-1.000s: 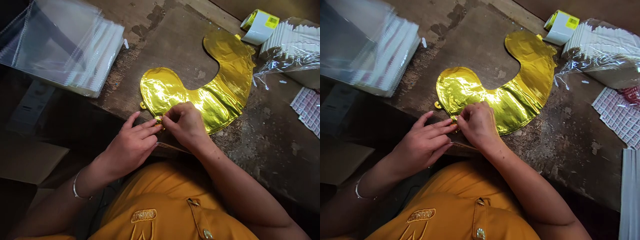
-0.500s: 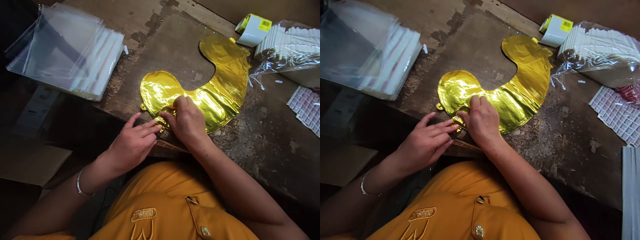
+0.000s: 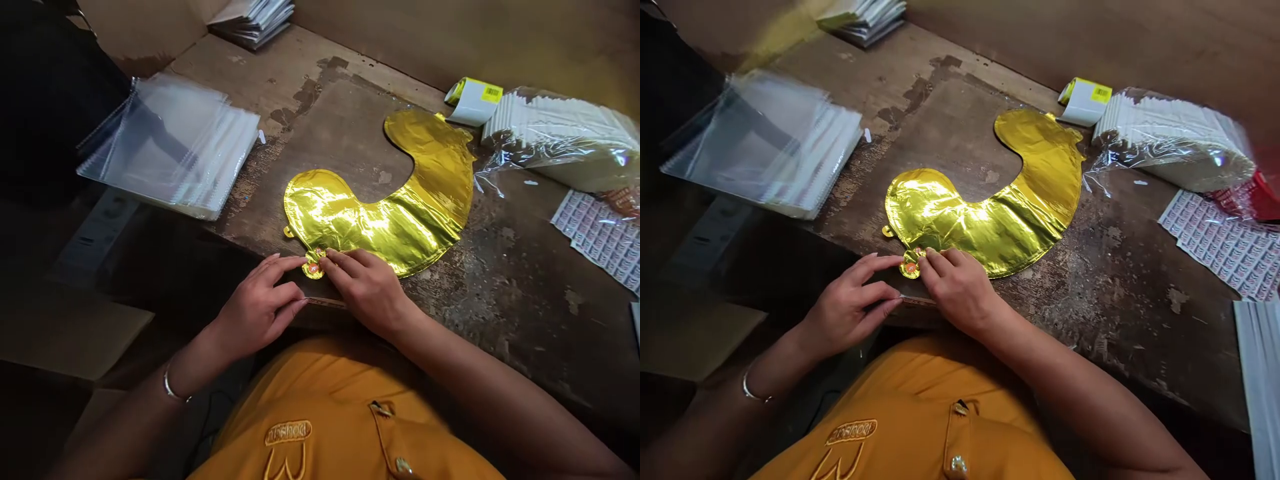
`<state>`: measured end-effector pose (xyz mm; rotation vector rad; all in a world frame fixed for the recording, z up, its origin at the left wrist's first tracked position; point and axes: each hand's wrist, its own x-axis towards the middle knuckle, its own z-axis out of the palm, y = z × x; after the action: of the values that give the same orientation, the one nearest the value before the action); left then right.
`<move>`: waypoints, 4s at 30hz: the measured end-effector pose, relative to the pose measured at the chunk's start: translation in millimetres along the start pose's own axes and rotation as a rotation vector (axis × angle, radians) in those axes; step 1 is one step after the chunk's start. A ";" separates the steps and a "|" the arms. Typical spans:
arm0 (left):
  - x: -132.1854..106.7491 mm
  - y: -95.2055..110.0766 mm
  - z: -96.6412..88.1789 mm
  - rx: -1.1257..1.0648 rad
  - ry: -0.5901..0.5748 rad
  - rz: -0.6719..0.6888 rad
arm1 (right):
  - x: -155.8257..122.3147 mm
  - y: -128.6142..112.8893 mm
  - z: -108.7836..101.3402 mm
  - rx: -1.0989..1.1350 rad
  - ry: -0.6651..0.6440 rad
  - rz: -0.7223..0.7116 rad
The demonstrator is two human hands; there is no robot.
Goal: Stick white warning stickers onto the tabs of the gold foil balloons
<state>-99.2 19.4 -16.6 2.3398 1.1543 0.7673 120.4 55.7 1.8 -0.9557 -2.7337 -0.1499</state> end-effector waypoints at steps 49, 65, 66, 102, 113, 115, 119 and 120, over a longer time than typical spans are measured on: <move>60.4 -6.3 -8.2 -0.018 -0.272 0.249 | 16.0 14.5 -13.5 0.381 0.002 0.393; 55.2 -9.8 -4.3 -0.015 -0.241 0.232 | -7.2 84.9 -36.1 0.575 0.146 0.791; 55.4 -9.6 -4.6 -0.013 -0.250 0.230 | -6.5 109.9 -41.7 0.531 0.190 0.905; 16.5 38.0 3.7 -1.240 0.006 -0.683 | -28.7 -13.7 -64.8 0.640 -0.068 0.668; 13.0 48.7 17.1 -1.241 -0.035 -0.760 | -28.0 -25.8 -59.0 0.211 0.303 0.357; 12.8 50.3 15.9 -1.161 -0.017 -0.727 | -25.4 -32.5 -56.9 0.258 0.255 0.274; 11.4 51.7 13.1 -1.121 -0.008 -0.651 | -24.5 -37.2 -47.6 0.364 0.212 0.340; 11.1 51.7 13.4 -1.147 -0.010 -0.650 | -24.9 -37.2 -46.0 0.371 0.214 0.352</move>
<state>-54.9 -2.6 6.5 0.9566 0.9673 0.8295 124.9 3.6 39.1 -1.2042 -2.2477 0.2899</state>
